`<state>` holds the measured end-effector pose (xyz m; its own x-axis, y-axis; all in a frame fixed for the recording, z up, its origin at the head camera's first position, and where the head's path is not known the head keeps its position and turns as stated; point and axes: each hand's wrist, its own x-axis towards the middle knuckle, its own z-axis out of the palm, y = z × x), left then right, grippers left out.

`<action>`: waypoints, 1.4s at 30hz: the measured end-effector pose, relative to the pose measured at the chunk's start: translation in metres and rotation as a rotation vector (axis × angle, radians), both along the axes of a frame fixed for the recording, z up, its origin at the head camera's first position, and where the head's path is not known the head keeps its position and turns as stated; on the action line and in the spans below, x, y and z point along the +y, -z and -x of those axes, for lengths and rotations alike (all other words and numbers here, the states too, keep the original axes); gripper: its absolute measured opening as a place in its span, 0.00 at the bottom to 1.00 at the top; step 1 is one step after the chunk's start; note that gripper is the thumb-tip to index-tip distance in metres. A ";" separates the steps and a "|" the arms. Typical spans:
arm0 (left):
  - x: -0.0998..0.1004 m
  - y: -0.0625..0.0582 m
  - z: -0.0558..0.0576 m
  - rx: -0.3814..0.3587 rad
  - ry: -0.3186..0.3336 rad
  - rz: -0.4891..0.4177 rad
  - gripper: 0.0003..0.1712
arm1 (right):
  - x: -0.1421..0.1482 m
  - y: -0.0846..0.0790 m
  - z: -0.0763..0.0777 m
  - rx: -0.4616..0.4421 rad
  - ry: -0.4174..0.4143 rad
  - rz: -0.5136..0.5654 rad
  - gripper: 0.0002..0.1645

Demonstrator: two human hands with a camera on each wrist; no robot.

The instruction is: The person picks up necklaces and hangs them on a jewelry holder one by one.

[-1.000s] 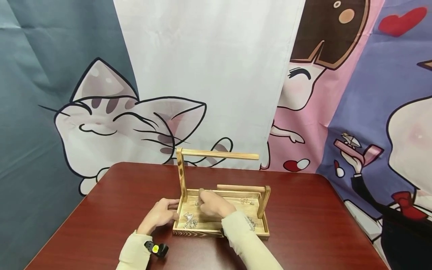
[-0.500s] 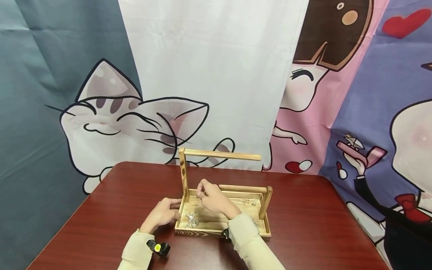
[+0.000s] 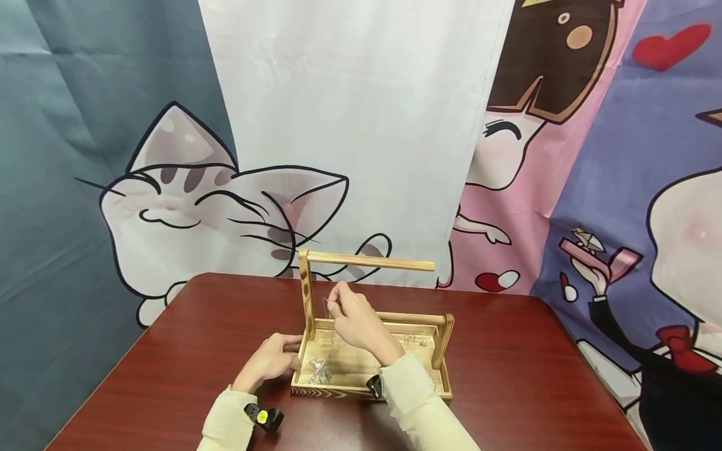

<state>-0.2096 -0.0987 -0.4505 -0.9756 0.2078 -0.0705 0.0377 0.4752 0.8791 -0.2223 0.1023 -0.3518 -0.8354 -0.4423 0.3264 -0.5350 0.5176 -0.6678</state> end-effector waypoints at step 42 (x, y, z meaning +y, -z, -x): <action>0.000 0.000 0.001 0.082 -0.003 0.145 0.35 | 0.037 -0.064 0.023 0.131 0.177 -0.004 0.03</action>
